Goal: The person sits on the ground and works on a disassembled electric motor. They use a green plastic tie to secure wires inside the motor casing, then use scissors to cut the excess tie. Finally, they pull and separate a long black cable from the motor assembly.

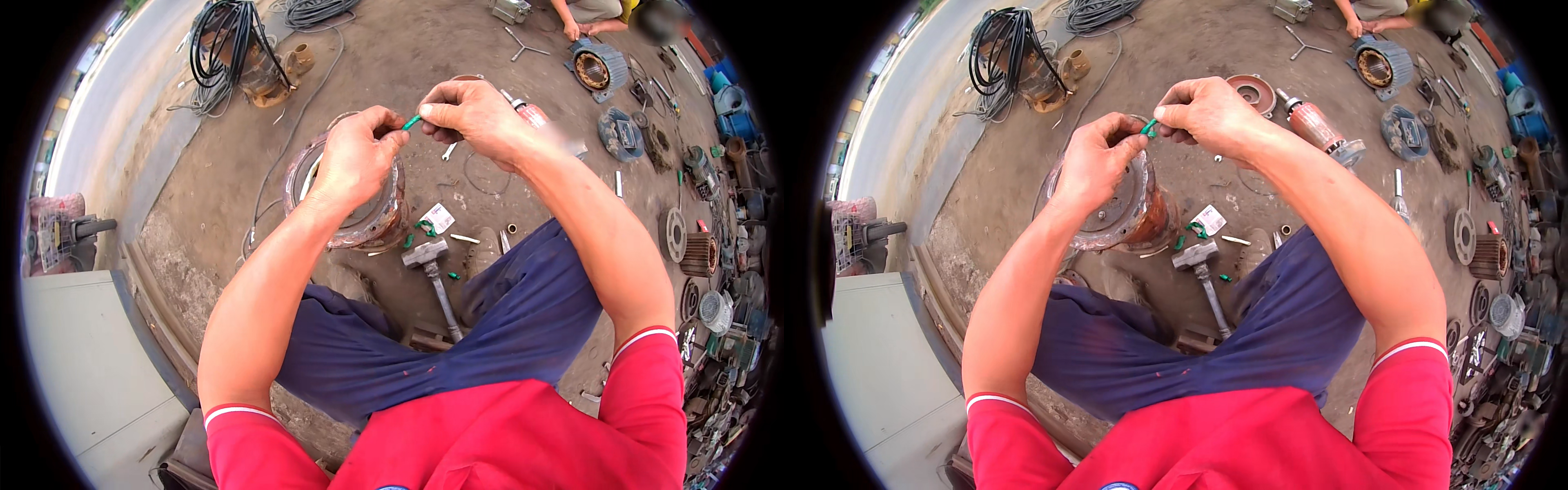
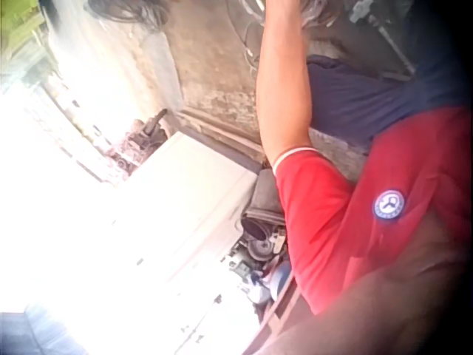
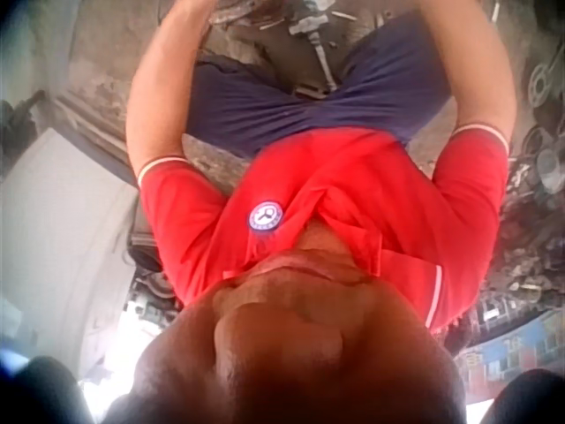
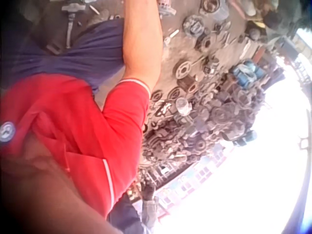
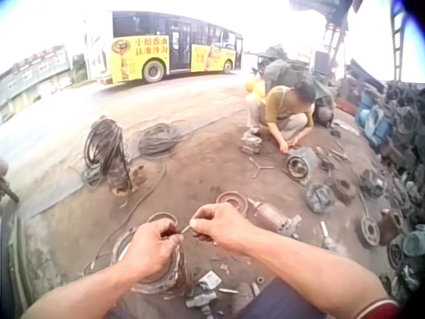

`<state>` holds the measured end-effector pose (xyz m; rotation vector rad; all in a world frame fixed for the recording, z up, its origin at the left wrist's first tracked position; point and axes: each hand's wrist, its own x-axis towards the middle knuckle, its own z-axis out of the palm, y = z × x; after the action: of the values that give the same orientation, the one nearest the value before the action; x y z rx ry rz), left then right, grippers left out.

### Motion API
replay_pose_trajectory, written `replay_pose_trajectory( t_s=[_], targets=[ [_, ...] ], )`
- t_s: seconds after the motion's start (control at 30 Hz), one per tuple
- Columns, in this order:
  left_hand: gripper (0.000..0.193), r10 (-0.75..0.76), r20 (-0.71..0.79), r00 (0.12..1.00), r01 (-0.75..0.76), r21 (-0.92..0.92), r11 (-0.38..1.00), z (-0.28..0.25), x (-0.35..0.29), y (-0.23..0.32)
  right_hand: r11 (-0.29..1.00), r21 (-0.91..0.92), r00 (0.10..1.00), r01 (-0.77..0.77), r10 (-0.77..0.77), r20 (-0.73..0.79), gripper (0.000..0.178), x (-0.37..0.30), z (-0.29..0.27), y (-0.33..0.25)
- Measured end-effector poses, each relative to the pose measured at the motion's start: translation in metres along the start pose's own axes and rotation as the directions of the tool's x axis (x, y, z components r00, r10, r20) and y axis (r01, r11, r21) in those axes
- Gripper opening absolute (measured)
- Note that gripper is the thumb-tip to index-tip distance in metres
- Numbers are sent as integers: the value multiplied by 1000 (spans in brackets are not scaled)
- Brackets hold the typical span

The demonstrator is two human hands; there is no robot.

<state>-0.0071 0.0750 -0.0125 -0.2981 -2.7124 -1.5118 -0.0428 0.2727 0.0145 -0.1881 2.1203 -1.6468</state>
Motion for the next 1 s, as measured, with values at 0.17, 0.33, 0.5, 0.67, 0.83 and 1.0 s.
replay_pose_trajectory(
  t_s=[0.17,0.33,0.5,0.67,0.83,1.0],
  targets=[
    [17,-181,173,968,221,-254,942,-9,3,-5,997,-15,996,75,-74,53,17,1,-2,3],
    [15,-149,178,973,204,-347,915,-8,5,-8,993,-6,991,117,-116,70,15,-2,-1,1],
    [14,-177,191,965,241,-396,886,-10,3,-2,996,-10,995,93,-93,37,17,0,-3,2],
    [15,-174,228,958,256,-407,877,-12,3,-2,994,-48,995,103,-102,14,23,1,-5,1],
    [16,-139,270,953,235,-366,900,-14,3,-10,988,-110,994,110,-109,19,29,2,-4,4],
    [13,-97,248,964,191,-389,901,-13,3,-11,993,63,995,-97,95,26,28,-2,2,-1]
  ],
)
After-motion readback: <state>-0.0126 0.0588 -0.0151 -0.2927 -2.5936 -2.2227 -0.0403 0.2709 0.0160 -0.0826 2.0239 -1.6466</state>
